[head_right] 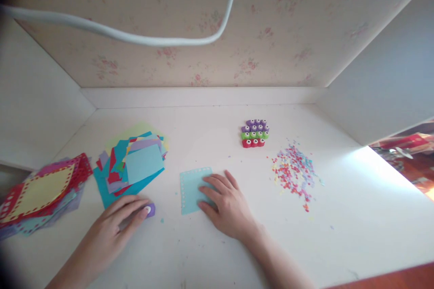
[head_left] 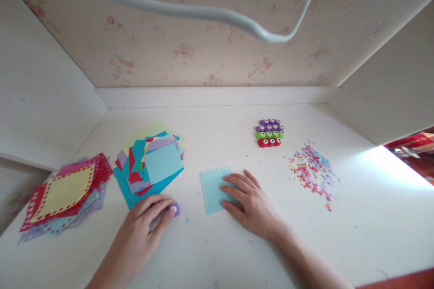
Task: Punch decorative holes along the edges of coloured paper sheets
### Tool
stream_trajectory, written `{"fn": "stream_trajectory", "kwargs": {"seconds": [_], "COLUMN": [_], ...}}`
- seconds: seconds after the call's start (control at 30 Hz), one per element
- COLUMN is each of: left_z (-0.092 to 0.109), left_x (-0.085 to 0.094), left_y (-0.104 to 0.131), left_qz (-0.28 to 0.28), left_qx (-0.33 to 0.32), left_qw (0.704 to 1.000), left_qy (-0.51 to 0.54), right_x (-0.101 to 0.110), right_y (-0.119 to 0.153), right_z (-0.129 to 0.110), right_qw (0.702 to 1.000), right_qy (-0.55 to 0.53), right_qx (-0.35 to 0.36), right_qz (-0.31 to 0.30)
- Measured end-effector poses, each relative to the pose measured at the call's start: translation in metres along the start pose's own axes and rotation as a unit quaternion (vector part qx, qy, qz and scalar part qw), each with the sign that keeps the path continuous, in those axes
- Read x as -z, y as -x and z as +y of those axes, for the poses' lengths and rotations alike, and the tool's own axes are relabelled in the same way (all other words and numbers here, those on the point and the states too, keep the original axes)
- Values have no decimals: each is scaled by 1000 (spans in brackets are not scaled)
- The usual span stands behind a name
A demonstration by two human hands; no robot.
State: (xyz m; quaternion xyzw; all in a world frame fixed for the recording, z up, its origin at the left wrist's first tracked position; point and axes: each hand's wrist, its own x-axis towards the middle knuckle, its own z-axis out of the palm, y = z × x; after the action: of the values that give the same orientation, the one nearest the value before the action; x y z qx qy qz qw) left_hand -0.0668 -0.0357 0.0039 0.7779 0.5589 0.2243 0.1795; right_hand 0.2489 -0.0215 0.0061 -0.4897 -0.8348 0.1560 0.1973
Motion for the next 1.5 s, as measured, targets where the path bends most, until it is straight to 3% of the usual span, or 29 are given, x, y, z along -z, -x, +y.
{"fn": "stream_trajectory", "kwargs": {"seconds": [0.13, 0.27, 0.43, 0.63, 0.77, 0.87, 0.93, 1.0, 1.13, 1.37, 1.5], "left_z": [-6, 12, 44, 58, 57, 52, 49, 45, 38, 31, 34], "left_x": [-6, -15, -27, -37, -38, -33, -30, -29, -33, -42, -41], "left_y": [10, 1, -17, -33, -36, -34, -33, -34, -38, -37, -37], "left_qz": [35, 56, 49, 90, 101, 99, 102, 120, 145, 130, 108], "left_qx": [-33, -75, -160, -153, -121, -82, -75, -87, -113, -135, -137], "left_qw": [998, 995, 986, 980, 982, 985, 985, 983, 980, 982, 984], "left_qy": [-37, -15, 21, 93, 100, 114, 118, 107, 75, 35, 26], "right_x": [0, 6, 15, 20, 29, 48, 68, 89, 117, 107, 109], "right_y": [0, 3, 3, -5, -18, -41, -63, -88, -129, -149, -153], "right_z": [0, -22, -62, -59, -37, 2, 39, 77, 134, 160, 154], "right_qw": [1000, 994, 974, 969, 953, 945, 958, 950, 929, 934, 939], "right_qy": [-8, -82, -213, -243, -302, -306, -206, -22, 89, 159, 154], "right_qx": [9, 11, 67, 21, -27, -98, -169, -277, -326, -315, -300], "right_qz": [14, 74, 29, 37, 21, 60, 103, 144, 148, 59, 74]}}
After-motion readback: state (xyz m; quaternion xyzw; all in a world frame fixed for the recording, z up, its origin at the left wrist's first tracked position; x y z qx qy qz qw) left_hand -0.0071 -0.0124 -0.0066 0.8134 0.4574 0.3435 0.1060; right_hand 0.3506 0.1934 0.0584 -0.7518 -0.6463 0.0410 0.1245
